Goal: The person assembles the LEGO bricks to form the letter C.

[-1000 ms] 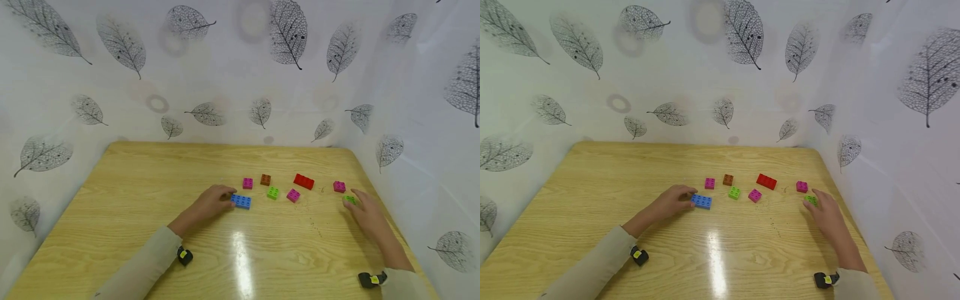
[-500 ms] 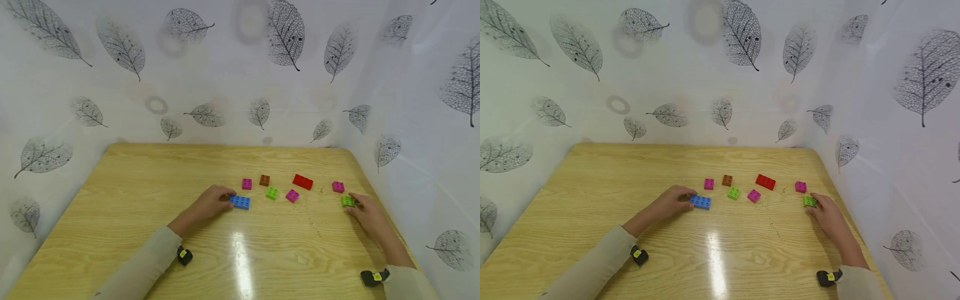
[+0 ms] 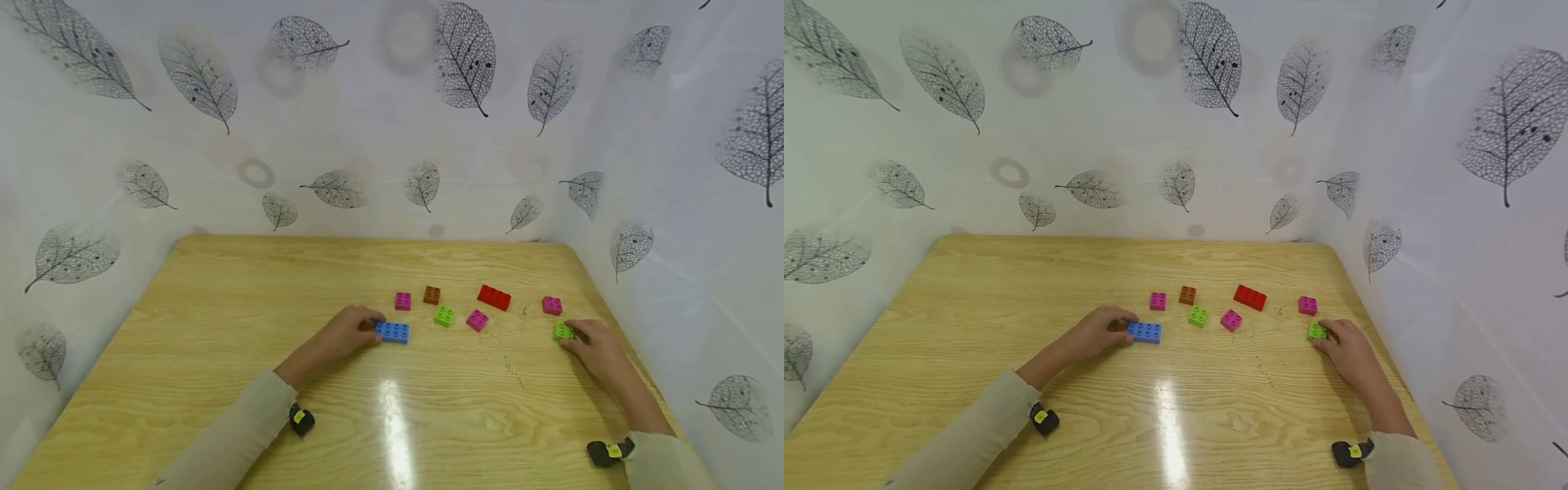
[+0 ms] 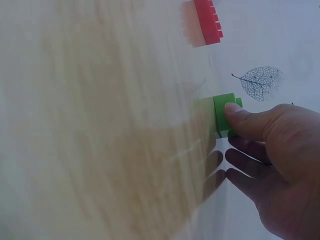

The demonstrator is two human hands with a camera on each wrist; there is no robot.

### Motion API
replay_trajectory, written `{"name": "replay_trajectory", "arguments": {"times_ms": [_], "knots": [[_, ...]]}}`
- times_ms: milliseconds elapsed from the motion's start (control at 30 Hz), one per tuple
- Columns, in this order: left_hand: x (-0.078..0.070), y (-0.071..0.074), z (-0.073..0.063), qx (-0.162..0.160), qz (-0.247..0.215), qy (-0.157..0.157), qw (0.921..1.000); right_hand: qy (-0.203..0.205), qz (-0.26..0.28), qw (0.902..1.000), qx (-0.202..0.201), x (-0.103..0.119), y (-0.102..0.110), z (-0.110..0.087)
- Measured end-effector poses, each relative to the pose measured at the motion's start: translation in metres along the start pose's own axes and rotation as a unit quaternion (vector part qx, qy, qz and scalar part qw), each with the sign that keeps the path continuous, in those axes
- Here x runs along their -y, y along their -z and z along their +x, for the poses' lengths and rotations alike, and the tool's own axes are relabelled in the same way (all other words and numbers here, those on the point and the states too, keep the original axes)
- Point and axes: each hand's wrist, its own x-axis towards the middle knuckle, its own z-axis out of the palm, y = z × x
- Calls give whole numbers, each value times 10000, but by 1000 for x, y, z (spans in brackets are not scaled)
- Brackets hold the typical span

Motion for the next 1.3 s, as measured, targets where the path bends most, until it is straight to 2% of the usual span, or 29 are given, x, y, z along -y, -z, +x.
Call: {"name": "replay_trajectory", "arguments": {"times_ms": [267, 500, 700, 967, 1300], "knots": [[-3, -3, -4, -2, 12, 153, 9999, -26, 96, 9999, 54, 8, -6, -2], [-5, -5, -8, -10, -7, 47, 10000, -69, 154, 9996, 240, 24, -11, -4], [-10, -6, -15, 44, -94, 131, 9999, -40, 247, 9990, 360, 37, -16, -6], [-10, -9, -21, 131, -147, 59, 9998, 68, 500, 9975, 490, 55, -28, -7], [-13, -15, -28, 172, -158, 200, 9995, 300, 791, 9942, 666, 74, -41, -8]]}}
